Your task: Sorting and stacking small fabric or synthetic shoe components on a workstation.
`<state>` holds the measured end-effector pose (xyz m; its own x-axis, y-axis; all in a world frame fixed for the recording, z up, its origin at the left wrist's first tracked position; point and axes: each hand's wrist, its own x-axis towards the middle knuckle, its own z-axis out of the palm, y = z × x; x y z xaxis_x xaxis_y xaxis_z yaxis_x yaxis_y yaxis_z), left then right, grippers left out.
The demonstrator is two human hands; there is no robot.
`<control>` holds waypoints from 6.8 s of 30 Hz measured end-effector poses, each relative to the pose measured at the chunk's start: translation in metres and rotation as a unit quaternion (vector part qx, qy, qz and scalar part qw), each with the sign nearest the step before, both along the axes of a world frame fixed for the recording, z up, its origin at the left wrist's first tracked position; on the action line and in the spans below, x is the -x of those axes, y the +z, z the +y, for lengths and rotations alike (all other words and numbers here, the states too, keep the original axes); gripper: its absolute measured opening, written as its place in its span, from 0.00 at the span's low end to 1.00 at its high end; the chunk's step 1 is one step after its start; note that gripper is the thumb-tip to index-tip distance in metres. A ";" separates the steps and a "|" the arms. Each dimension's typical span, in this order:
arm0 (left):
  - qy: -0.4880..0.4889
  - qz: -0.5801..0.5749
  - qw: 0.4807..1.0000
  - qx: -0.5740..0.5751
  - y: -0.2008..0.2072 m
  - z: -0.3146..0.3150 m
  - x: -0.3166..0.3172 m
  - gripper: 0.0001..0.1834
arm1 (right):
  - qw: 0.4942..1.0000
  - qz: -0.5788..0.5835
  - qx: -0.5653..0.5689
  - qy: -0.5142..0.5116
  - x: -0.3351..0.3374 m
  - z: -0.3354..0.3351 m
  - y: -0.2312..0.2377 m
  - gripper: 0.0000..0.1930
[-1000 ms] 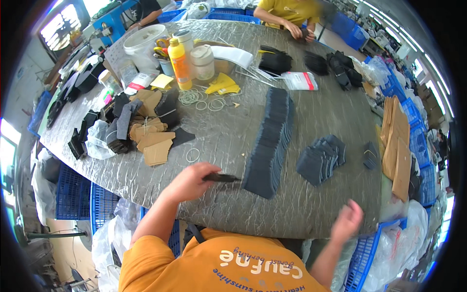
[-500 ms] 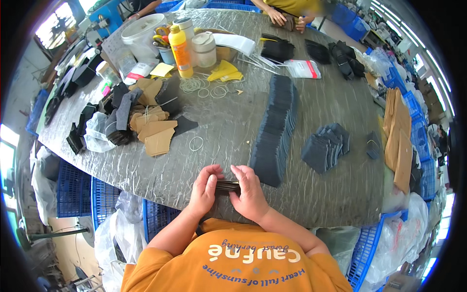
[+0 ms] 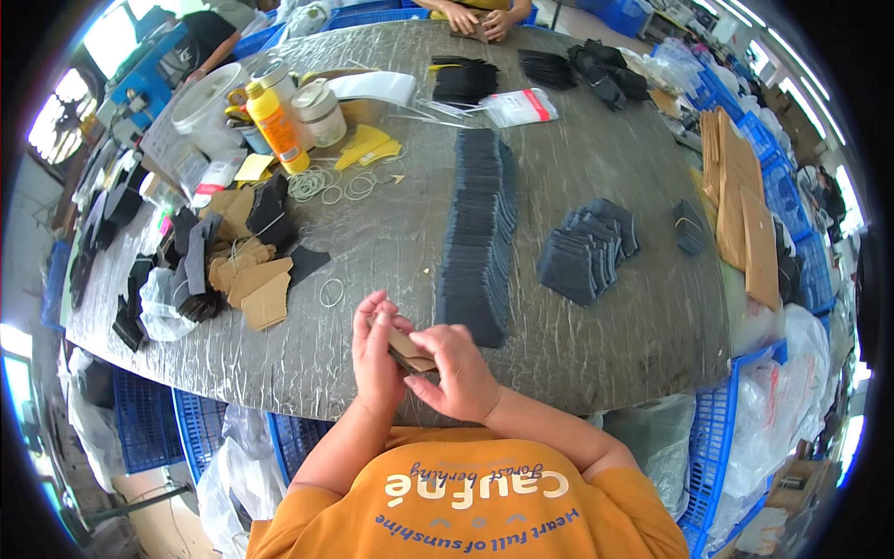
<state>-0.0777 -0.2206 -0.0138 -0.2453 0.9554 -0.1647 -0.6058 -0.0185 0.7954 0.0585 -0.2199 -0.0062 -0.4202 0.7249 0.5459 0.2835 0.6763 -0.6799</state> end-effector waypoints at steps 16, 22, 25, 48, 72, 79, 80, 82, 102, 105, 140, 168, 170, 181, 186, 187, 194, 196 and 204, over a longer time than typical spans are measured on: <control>-0.293 0.347 0.869 -0.196 0.012 0.016 -0.012 0.42 | 0.990 -0.006 0.123 -0.069 -0.057 0.005 0.018 0.08; -0.247 0.533 0.767 -0.258 0.023 0.017 -0.029 0.44 | 0.949 0.014 0.312 -0.037 -0.066 -0.002 0.024 0.06; -0.290 0.475 0.792 -0.253 0.016 0.012 -0.031 0.41 | 0.931 0.073 0.358 0.006 -0.071 -0.005 0.018 0.04; -0.215 0.552 0.716 -0.371 0.050 0.022 -0.022 0.12 | 0.559 0.635 0.533 -0.014 -0.082 0.002 0.002 0.07; -0.274 0.550 0.785 0.077 0.010 0.028 -0.015 0.04 | 0.970 -0.181 -0.024 -0.159 -0.115 -0.052 -0.033 0.08; -0.271 0.555 0.782 0.083 0.011 0.029 -0.017 0.04 | 0.970 -0.189 -0.017 -0.150 -0.115 -0.053 -0.034 0.09; -0.271 0.556 0.781 0.088 0.010 0.029 -0.017 0.04 | 0.970 -0.189 -0.016 -0.150 -0.115 -0.053 -0.033 0.09; -0.267 0.563 0.778 0.076 0.010 0.029 -0.018 0.04 | 0.971 -0.189 -0.016 -0.148 -0.114 -0.052 -0.032 0.09; -0.270 0.595 0.750 0.098 0.011 0.034 -0.019 0.07 | 0.959 -0.248 -0.053 -0.130 -0.114 -0.050 -0.031 0.06; -0.282 0.597 0.743 0.111 0.009 0.035 -0.018 0.07 | 0.957 -0.256 -0.050 -0.128 -0.112 -0.050 -0.030 0.10; -0.230 0.450 0.850 -0.151 0.018 0.011 -0.046 0.34 | 0.921 0.073 0.382 -0.015 -0.078 -0.011 0.016 0.06; -0.261 0.558 0.715 -0.331 0.047 0.021 -0.045 0.16 | 0.826 0.296 0.472 0.088 -0.088 -0.014 -0.011 0.11; -0.273 0.561 0.702 -0.342 0.041 0.023 -0.043 0.15 | 0.788 0.356 0.499 0.059 -0.080 -0.016 -0.003 0.13; -0.265 0.610 0.689 -0.289 0.061 0.031 -0.009 0.12 | 0.897 0.194 0.391 -0.075 -0.126 -0.003 0.012 0.08; -0.259 0.619 0.625 -0.398 0.065 0.027 -0.028 0.17 | 0.962 -0.010 0.271 -0.045 -0.087 -0.006 0.019 0.08; -0.174 0.596 0.726 -0.297 0.064 0.021 -0.032 0.22 | 0.962 -0.010 0.270 -0.046 -0.087 -0.006 0.013 0.08; -0.241 0.267 0.932 0.048 0.023 0.006 -0.012 0.17 | 0.748 0.427 0.507 -0.026 -0.075 -0.025 -0.002 0.06; -0.239 0.189 0.949 0.081 0.018 0.007 -0.012 0.11 | 0.735 0.435 0.519 -0.040 -0.068 -0.028 0.004 0.07; -0.295 0.442 0.833 0.155 0.023 0.044 0.007 0.05 | 0.954 -0.123 0.100 -0.253 -0.122 -0.025 -0.005 0.09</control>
